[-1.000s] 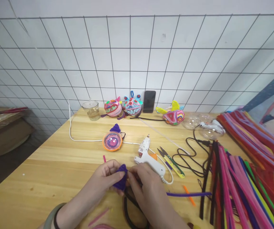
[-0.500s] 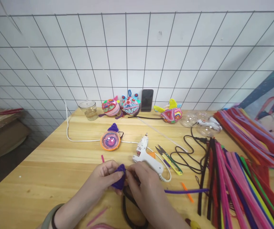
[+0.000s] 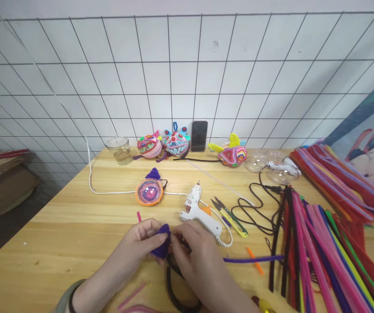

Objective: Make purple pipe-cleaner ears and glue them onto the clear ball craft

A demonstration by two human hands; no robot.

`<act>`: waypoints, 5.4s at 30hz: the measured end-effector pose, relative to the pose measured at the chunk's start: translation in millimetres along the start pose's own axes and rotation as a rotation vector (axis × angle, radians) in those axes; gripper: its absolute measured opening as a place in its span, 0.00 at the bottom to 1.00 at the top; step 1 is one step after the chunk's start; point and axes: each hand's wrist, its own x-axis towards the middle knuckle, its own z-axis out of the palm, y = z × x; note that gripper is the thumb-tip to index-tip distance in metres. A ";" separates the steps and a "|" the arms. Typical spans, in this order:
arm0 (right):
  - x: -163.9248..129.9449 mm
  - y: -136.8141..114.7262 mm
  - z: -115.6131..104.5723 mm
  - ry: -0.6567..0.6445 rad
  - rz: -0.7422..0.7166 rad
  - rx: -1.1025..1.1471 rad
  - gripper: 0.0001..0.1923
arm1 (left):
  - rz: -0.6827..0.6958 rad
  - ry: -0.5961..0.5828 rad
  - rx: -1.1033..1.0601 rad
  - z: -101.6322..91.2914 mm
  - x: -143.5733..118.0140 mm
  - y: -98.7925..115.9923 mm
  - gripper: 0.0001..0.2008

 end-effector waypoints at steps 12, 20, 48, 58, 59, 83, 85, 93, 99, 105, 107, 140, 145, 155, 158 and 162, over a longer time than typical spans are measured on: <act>-1.0 -1.3 -1.2 -0.009 -0.021 0.003 0.08 | -0.020 0.008 0.019 0.6 -1.6 1.5 0.15; -1.6 0.6 -1.2 -0.048 -0.019 0.009 0.08 | -0.032 0.008 0.040 0.0 0.2 1.9 0.16; -0.9 -1.2 -3.0 0.000 -0.015 0.033 0.09 | -0.043 0.023 0.089 -2.1 1.7 -1.6 0.19; 0.8 -4.7 -0.2 0.022 0.024 -0.011 0.09 | -0.023 0.047 0.088 -2.7 3.8 -6.1 0.18; 0.6 -4.6 0.0 0.025 0.028 -0.019 0.09 | -0.021 0.051 0.092 -2.5 4.0 -6.3 0.18; 0.0 -1.4 -1.1 -0.031 0.023 0.046 0.11 | -0.001 0.066 0.086 -2.1 3.4 -3.0 0.17; 0.0 -1.7 -1.3 -0.031 0.021 0.052 0.11 | 0.007 0.062 0.089 -2.3 3.8 -3.1 0.17; 0.7 -4.8 -3.3 -0.030 0.043 0.083 0.10 | 0.013 0.060 0.109 -2.5 1.8 -2.3 0.16; 1.1 -5.0 -3.7 -0.047 0.053 0.125 0.10 | 0.015 0.053 0.094 -2.6 1.7 -1.7 0.16; 2.1 -4.3 -3.9 -0.056 0.078 0.156 0.11 | 0.007 0.048 0.094 -2.6 2.4 -1.4 0.17; 2.2 -4.4 -3.8 -0.055 0.078 0.153 0.11 | 0.003 0.041 0.096 -2.8 2.6 -1.8 0.17; 0.5 -1.3 -6.2 -0.147 0.065 0.096 0.08 | 0.078 -0.058 0.100 -7.2 4.2 -7.7 0.22; -0.3 -0.6 -5.8 -0.144 0.040 0.083 0.08 | 0.028 -0.079 0.126 -11.0 4.4 -5.2 0.24; 0.9 -2.3 -6.8 -0.166 -0.012 0.035 0.08 | 0.037 -0.046 0.173 -10.6 3.9 1.6 0.12; 0.9 -3.0 -7.3 -0.181 -0.018 0.017 0.09 | 0.026 -0.023 0.190 -10.4 3.9 1.4 0.11; 0.6 -4.2 -8.5 -0.201 -0.028 0.015 0.09 | -0.022 -0.027 0.230 -11.2 3.2 4.5 0.13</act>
